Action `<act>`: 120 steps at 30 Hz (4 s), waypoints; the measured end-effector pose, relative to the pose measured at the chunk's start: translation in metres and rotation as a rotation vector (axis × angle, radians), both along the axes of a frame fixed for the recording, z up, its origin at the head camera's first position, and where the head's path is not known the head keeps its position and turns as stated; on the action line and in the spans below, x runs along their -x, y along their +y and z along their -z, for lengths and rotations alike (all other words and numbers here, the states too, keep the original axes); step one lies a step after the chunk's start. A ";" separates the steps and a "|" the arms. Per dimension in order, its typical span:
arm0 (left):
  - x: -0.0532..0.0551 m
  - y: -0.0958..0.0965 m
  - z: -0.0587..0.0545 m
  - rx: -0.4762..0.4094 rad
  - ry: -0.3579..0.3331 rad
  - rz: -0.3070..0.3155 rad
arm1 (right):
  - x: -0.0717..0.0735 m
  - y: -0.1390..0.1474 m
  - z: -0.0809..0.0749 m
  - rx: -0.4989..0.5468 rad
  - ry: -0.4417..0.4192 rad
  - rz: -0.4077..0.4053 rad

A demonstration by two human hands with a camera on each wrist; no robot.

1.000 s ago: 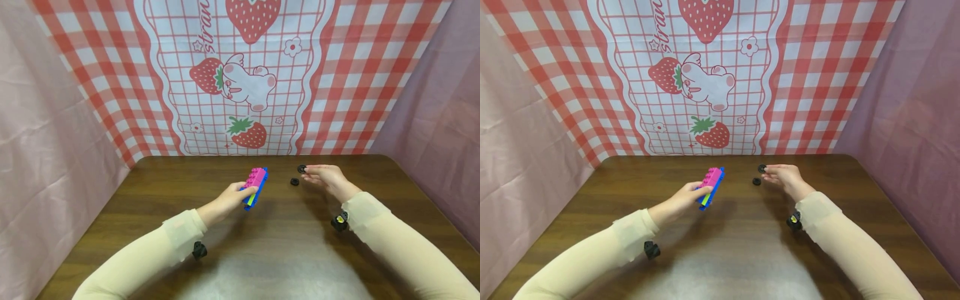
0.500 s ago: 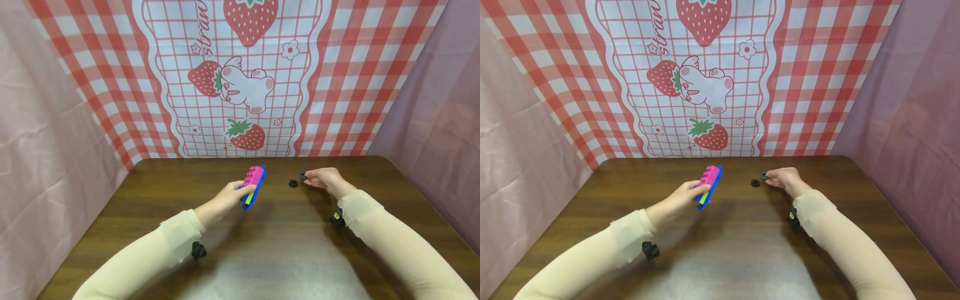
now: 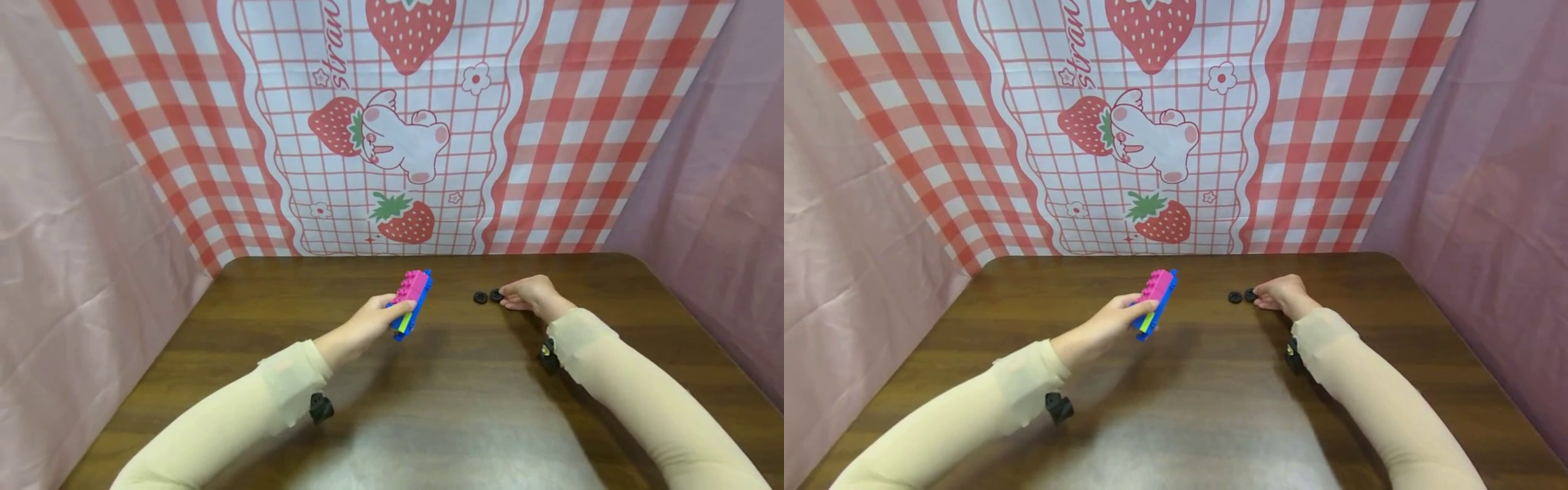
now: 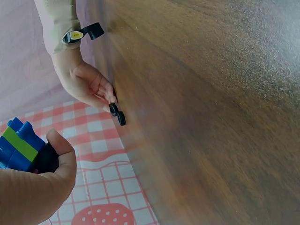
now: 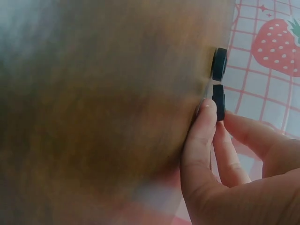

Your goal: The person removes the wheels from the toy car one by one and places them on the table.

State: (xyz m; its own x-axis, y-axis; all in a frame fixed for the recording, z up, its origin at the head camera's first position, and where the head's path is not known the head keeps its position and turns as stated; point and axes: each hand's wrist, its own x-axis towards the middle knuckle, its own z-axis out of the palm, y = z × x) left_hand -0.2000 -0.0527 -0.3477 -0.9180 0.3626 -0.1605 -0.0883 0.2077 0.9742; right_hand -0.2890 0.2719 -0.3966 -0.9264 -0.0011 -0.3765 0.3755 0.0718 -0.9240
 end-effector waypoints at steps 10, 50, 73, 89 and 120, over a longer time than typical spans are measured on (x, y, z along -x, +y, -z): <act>-0.001 -0.003 0.003 0.003 -0.005 -0.012 | 0.003 -0.003 -0.003 -0.117 -0.033 -0.003; -0.010 -0.002 0.008 0.006 -0.045 0.098 | -0.018 0.008 -0.022 -0.029 0.033 -0.104; -0.010 0.014 0.008 -0.121 -0.051 0.097 | -0.047 -0.027 -0.050 0.047 0.178 -0.322; -0.008 0.023 0.005 -0.141 -0.049 0.059 | -0.073 -0.071 -0.063 0.034 0.276 -0.406; -0.006 0.032 0.006 -0.220 -0.104 0.020 | -0.101 -0.111 -0.059 -0.014 0.212 -0.348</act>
